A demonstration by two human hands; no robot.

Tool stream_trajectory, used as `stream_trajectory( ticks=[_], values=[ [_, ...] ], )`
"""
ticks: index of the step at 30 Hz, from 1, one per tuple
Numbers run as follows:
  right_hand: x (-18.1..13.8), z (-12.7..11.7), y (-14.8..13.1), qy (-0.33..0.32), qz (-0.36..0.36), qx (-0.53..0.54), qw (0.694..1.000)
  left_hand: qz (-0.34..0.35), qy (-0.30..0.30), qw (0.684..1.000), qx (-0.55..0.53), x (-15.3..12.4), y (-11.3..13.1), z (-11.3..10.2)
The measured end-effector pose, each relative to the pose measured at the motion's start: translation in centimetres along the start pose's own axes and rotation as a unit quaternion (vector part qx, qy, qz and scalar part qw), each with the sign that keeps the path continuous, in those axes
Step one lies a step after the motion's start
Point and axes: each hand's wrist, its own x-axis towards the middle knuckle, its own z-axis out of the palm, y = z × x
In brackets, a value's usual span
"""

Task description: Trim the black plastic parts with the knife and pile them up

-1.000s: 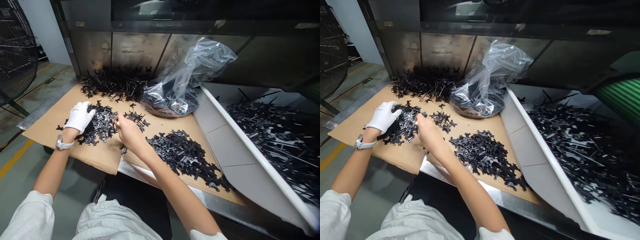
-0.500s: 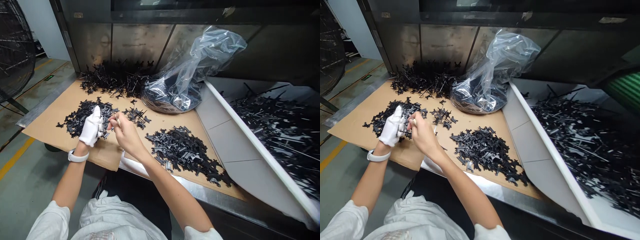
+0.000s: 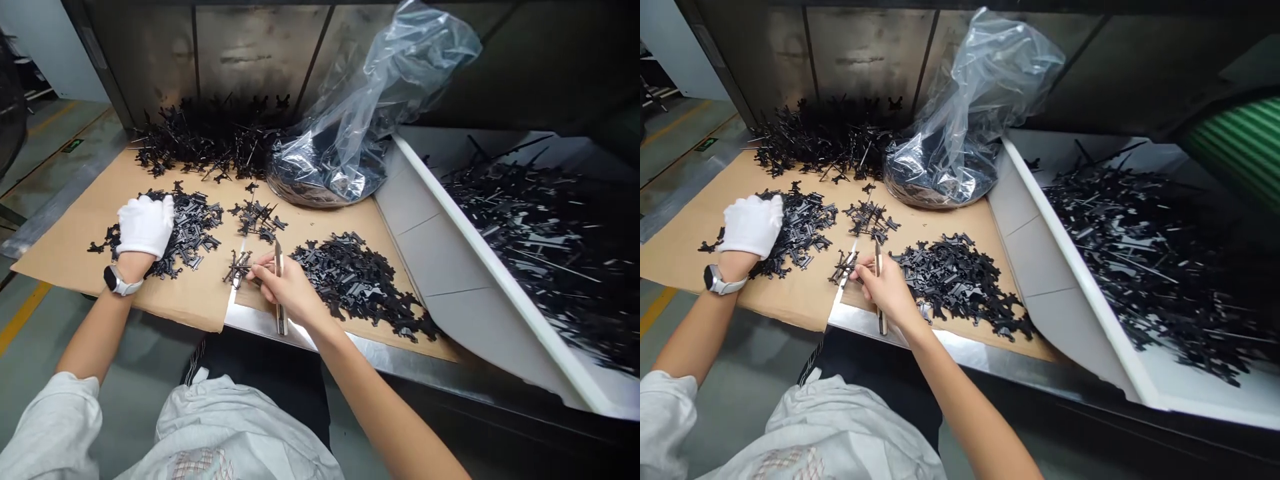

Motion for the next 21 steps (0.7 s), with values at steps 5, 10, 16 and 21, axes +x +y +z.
stream_trajectory(
  ticks=[5, 10, 16, 21],
  values=[
    [-1.8, -2.7, -1.2, 0.016, -0.065, -0.312, 0.948, -0.036, 0.051, 0.997, -0.046, 0.3, -0.6, 1.0],
    [2.3, -5.0, -5.2, 0.109, -0.160, -0.428, 0.883, -0.055, 0.131, 0.975, -0.170, 0.5, -0.7, 1.1],
    [10.0, -4.9, -6.3, 0.093, -0.130, -0.442, 0.883, -0.039, 0.107, 0.971, -0.212, 0.3, 0.8, -1.5],
    [9.0, -5.5, -6.3, 0.137, -0.195, -0.441, 0.865, -0.027, 0.097, 0.962, -0.253, 0.0, 0.6, -1.4]
  ],
)
